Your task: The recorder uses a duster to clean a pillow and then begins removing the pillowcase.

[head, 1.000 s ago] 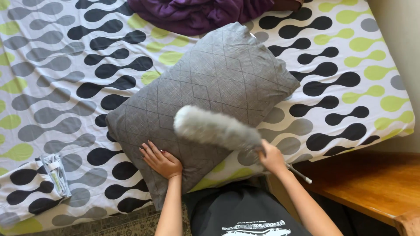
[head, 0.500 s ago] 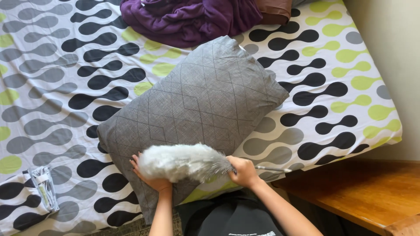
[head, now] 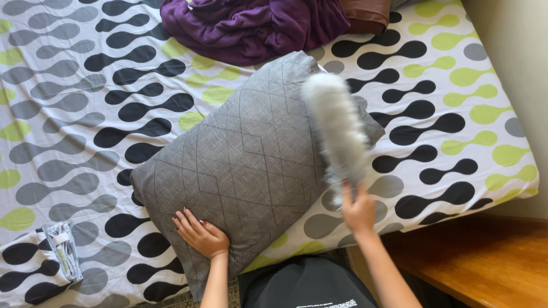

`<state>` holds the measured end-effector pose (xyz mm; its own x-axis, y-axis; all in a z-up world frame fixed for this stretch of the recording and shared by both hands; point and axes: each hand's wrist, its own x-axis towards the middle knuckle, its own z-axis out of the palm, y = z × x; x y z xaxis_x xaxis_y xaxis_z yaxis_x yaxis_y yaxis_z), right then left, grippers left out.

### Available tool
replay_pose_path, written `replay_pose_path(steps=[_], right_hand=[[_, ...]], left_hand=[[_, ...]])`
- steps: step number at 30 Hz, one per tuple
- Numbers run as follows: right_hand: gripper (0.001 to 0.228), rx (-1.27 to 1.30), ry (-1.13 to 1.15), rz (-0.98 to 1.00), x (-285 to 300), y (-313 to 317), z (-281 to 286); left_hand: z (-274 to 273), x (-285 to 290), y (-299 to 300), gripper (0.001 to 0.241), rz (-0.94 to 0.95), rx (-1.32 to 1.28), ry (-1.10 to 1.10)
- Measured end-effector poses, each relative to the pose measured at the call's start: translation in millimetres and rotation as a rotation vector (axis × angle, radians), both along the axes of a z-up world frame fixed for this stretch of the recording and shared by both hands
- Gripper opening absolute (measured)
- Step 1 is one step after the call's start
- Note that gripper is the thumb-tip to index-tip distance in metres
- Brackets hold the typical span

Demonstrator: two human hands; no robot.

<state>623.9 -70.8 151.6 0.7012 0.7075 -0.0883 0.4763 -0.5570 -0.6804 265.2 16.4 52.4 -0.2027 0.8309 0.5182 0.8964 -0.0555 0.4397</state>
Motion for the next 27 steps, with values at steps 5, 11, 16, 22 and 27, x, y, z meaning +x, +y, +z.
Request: replay_pose_path(steps=[5,11,16,22,27], right_hand=[[0.026,0.201,0.054,0.574,-66.8,24.2,29.7],[0.029,0.187,-0.014,0.513,-48.7,50.3,-14.3],[0.055,0.239,-0.036,-0.084,60.5,56.2,-46.7],[0.043,0.198,-0.273,-0.404,83.5,40.6,-52.9],[0.025,0.308,-0.098,-0.048,-39.6,45.0,-52.7]], left_hand=[[3.7,0.6,0.0,0.058,-0.003,-0.007,0.001],[-24.3,-10.5,6.7,0.059,-0.026,-0.05,0.087],[-12.3,-6.9,21.6,0.057,0.004,-0.005,0.019],[-16.6,-7.6,23.0,0.056,-0.013,0.025,0.004],[-23.6,-12.2,21.8,0.055,-0.018,0.019,-0.019]])
